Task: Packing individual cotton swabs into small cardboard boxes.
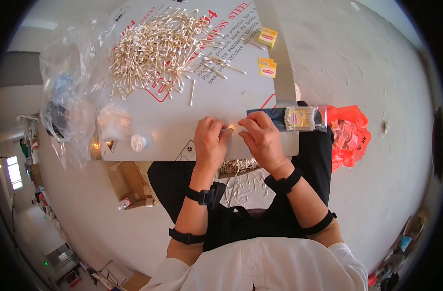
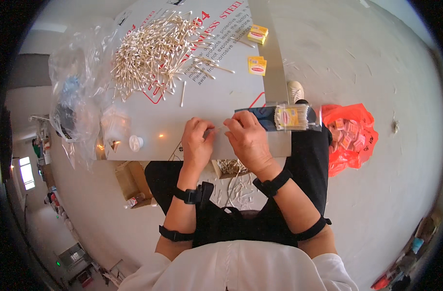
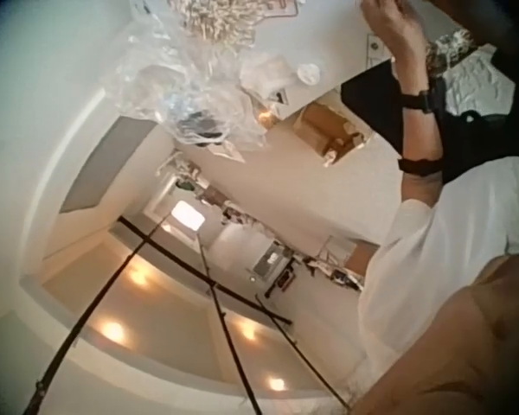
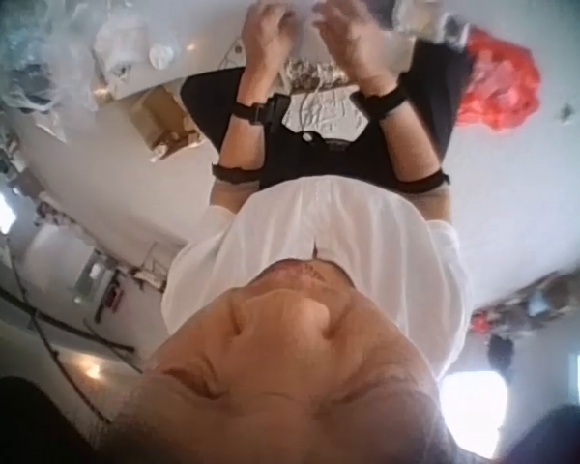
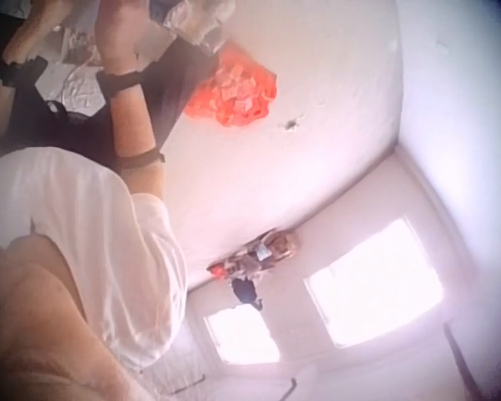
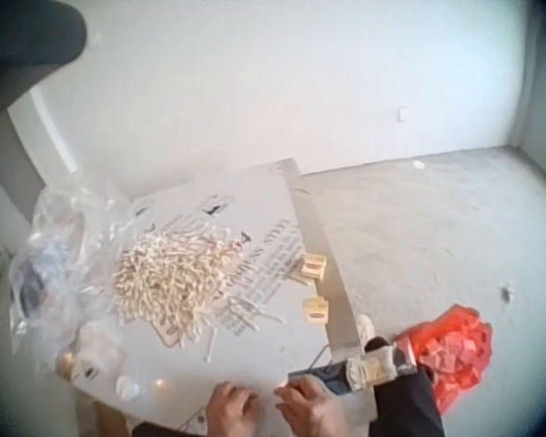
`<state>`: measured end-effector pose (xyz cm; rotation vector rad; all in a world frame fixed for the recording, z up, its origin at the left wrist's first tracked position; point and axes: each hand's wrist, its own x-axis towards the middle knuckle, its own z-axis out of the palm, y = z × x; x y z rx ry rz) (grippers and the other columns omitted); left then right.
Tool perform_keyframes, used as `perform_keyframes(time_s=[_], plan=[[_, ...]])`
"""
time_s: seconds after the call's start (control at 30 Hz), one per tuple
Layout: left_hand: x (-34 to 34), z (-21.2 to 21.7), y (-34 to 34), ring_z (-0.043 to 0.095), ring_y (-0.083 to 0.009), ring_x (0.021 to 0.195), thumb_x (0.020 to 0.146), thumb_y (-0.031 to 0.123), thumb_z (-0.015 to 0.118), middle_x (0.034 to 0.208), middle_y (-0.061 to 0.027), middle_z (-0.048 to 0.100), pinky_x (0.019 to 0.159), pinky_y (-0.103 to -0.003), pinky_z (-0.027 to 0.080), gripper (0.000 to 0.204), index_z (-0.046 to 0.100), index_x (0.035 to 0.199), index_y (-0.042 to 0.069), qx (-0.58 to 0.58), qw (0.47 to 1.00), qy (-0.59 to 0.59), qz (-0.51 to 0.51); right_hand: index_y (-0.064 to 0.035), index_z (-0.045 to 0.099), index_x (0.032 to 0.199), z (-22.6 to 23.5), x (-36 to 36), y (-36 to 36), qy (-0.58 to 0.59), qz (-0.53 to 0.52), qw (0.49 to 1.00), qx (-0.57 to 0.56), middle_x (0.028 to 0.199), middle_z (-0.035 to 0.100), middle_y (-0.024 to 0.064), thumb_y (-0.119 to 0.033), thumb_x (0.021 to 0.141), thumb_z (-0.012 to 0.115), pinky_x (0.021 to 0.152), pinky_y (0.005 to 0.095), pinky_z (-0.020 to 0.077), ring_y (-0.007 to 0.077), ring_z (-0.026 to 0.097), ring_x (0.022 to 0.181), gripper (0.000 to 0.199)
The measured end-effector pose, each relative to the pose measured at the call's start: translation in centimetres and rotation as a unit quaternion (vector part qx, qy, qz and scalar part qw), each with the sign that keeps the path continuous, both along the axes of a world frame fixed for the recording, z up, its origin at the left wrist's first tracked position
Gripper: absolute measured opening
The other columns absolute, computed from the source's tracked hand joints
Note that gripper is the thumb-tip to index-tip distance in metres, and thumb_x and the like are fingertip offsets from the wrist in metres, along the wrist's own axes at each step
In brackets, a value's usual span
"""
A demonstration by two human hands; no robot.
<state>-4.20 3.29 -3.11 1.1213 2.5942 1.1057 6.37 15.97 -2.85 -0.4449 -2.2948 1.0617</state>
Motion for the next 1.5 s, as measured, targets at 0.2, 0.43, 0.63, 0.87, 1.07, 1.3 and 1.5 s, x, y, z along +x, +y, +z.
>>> perform_keyframes(time_s=[0.2, 0.43, 0.63, 0.87, 1.07, 1.3, 1.5], plan=[[-5.7, -1.8, -0.5, 0.054, -0.0317, 0.088, 0.074, 0.006, 0.072, 0.086, -0.0111, 0.056, 0.077, -0.042, 0.046, 0.024, 0.059, 0.094, 0.004, 0.05, 0.995, 0.037, 0.074, -0.0022, 0.057, 0.079, -2.0, -1.3, 0.9, -0.035, 0.049, 0.996, 0.069, 0.087, 0.054, 0.0112, -0.001, 0.069, 0.061, 0.067, 0.037, 0.0511, 0.0291, 0.059, 0.08, 0.01], [-8.1, -2.6, 1.6, 0.052, -0.033, 0.087, 0.074, -0.001, 0.067, 0.088, -0.0094, 0.057, 0.077, -0.043, 0.043, 0.021, 0.057, 0.09, 0.007, -0.026, 0.984, 0.155, 0.09, -0.0039, 0.057, 0.081, -2.1, -1.9, 0.8, -0.032, 0.037, 0.997, 0.061, 0.082, 0.054, 0.0096, -0.003, 0.07, 0.062, 0.061, 0.0358, 0.0508, 0.0264, 0.059, 0.074, 0.012], [-5.9, -0.7, 3.3, 0.053, -0.0293, 0.085, 0.07, -0.002, 0.068, 0.082, -0.0061, 0.056, 0.074, -0.041, 0.042, 0.019, 0.057, 0.082, 0.008, -0.031, 0.989, 0.101, -0.102, -0.0053, 0.058, 0.08, -1.9, -1.9, 1.4, -0.075, 0.045, 0.994, 0.07, 0.081, 0.053, 0.0074, 0.001, 0.07, 0.062, 0.059, 0.0352, 0.0504, 0.0259, 0.059, 0.072, 0.013], [-9.1, 0.2, 5.4, 0.054, -0.0309, 0.09, 0.071, -0.002, 0.069, 0.088, -0.0072, 0.059, 0.082, -0.043, 0.043, 0.018, 0.06, 0.084, 0.007, -0.013, 0.994, 0.1, -0.048, -0.0045, 0.053, 0.077, -1.9, -1.8, 1.6, -0.082, 0.062, 0.992, 0.069, 0.081, 0.049, 0.0089, -0.003, 0.068, 0.061, 0.061, 0.0354, 0.0497, 0.025, 0.057, 0.074, 0.012], [-13.9, -0.1, 6.8, 0.054, -0.0306, 0.092, 0.07, -0.002, 0.07, 0.091, -0.0079, 0.058, 0.083, -0.043, 0.044, 0.02, 0.061, 0.085, 0.008, -0.091, 0.962, 0.253, 0.041, -0.0038, 0.053, 0.078, -1.8, -1.9, 1.6, -0.062, 0.066, 0.995, 0.05, 0.081, 0.049, 0.0092, -0.003, 0.068, 0.061, 0.062, 0.036, 0.0493, 0.0254, 0.057, 0.074, 0.013], [-9.5, -0.8, 6.2, 0.053, -0.0289, 0.087, 0.071, 0.0, 0.069, 0.085, -0.0061, 0.056, 0.076, -0.042, 0.041, 0.016, 0.058, 0.079, 0.009, -0.095, 0.977, 0.185, -0.046, -0.003, 0.053, 0.077, -1.8, -1.8, 1.8, -0.079, 0.066, 0.994, 0.048, 0.081, 0.049, 0.0099, -0.003, 0.068, 0.061, 0.061, 0.0362, 0.0495, 0.0261, 0.057, 0.075, 0.012], [-7.6, 0.5, 5.9, 0.054, -0.0299, 0.086, 0.073, -0.001, 0.067, 0.083, -0.0079, 0.057, 0.077, -0.042, 0.043, 0.015, 0.06, 0.083, 0.007, -0.081, 0.987, 0.086, -0.107, -0.0028, 0.053, 0.076, -1.8, -1.7, 1.9, -0.082, 0.068, 0.993, 0.043, 0.081, 0.049, 0.01, -0.003, 0.068, 0.061, 0.061, 0.0365, 0.0497, 0.0261, 0.058, 0.076, 0.011]])
